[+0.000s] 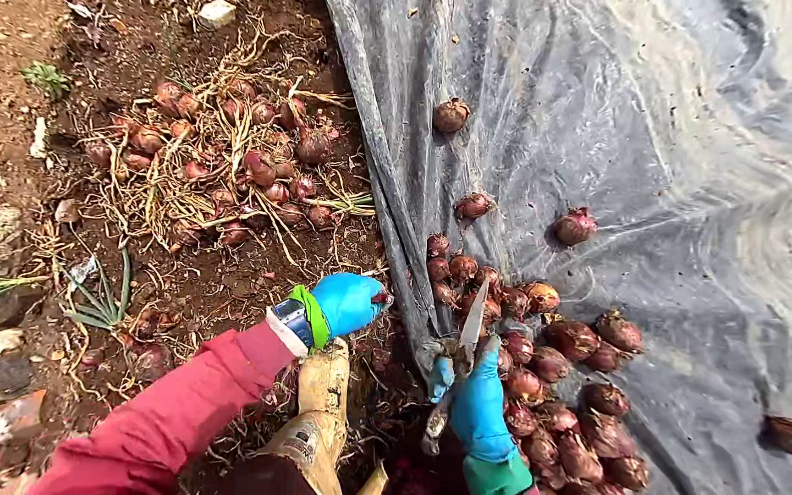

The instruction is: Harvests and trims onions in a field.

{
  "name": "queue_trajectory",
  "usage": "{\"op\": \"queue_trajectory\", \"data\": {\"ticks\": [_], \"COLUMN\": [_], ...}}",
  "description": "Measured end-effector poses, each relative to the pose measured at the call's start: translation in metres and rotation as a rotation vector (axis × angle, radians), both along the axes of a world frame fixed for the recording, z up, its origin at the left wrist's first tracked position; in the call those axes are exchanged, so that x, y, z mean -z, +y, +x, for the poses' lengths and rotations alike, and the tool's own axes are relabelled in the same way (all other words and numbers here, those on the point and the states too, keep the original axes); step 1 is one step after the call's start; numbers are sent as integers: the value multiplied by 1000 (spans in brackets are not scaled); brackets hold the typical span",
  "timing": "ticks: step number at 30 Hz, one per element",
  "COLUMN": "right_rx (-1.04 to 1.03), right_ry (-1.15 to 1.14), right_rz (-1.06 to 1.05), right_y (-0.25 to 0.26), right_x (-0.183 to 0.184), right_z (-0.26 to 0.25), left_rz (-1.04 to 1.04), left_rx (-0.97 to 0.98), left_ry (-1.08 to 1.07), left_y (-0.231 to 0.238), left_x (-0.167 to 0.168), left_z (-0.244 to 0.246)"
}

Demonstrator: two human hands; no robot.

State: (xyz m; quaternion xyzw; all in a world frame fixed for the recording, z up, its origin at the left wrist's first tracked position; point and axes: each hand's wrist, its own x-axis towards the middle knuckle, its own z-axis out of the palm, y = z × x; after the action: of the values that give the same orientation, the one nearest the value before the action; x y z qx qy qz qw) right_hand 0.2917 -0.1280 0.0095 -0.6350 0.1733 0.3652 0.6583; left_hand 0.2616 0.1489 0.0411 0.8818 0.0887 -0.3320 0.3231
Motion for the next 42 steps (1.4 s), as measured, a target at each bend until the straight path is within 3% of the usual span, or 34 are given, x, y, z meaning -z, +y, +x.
{"op": "queue_trajectory", "data": {"ticks": [2, 4, 5, 8, 9, 11, 14, 16, 18, 21, 24, 28, 32, 35, 39, 42], "right_rx": [151, 108, 56, -105, -130, -199, -371, -493, -559, -582, -493, -317, -512, -767, -696, -657], "right_ry": [45, 41, 40, 27, 34, 54, 65, -23, -91, -139, -64, 169, 317, 199, -56, -215], "right_rz": [-23, 36, 63, 117, 77, 19, -54, -85, -77, -45, -7, -40, -51, 207, 326, 302], "right_y": [-16, -29, -31, -27, -16, 4, 24, 44, 55, 55, 42, 23, 36, 66, 99, 99], "right_x": [1, 8, 12, 31, 32, 35, 34, 30, 23, 16, 19, 27, 41, 38, 5, -2], "right_z": [15, 16, 14, -1, -7, -19, -36, -39, -41, -46, -57, -75, -89, -77, -38, -25], "left_rz": [-29, -15, 33, 196, 213, 350, 543, 484, 367, 281, 251, 284, 184, 74, -221, -624], "left_rx": [-346, -576, -588, -297, -342, -628, -1101, -1223, -1249, -1119, -850, -631, -538, -310, -196, -219], "left_ry": [-18, 87, 219, 662, 731, 688, 248, 139, 186, 264, 431, 557, 375, 218, 63, 170], "left_y": [32, 55, 60, 49, 47, 65, 102, 128, 132, 99, 45, 51, 62, 56, 51, 64], "left_x": [6, 8, 10, 23, 23, 20, 42, 69, 92, 102, 107, 78, 18, -11, -19, -15], "left_z": [-34, -104, -149, -284, -314, -350, -382, -374, -360, -351, -350, -319, -230, -159, -115, -101]}}
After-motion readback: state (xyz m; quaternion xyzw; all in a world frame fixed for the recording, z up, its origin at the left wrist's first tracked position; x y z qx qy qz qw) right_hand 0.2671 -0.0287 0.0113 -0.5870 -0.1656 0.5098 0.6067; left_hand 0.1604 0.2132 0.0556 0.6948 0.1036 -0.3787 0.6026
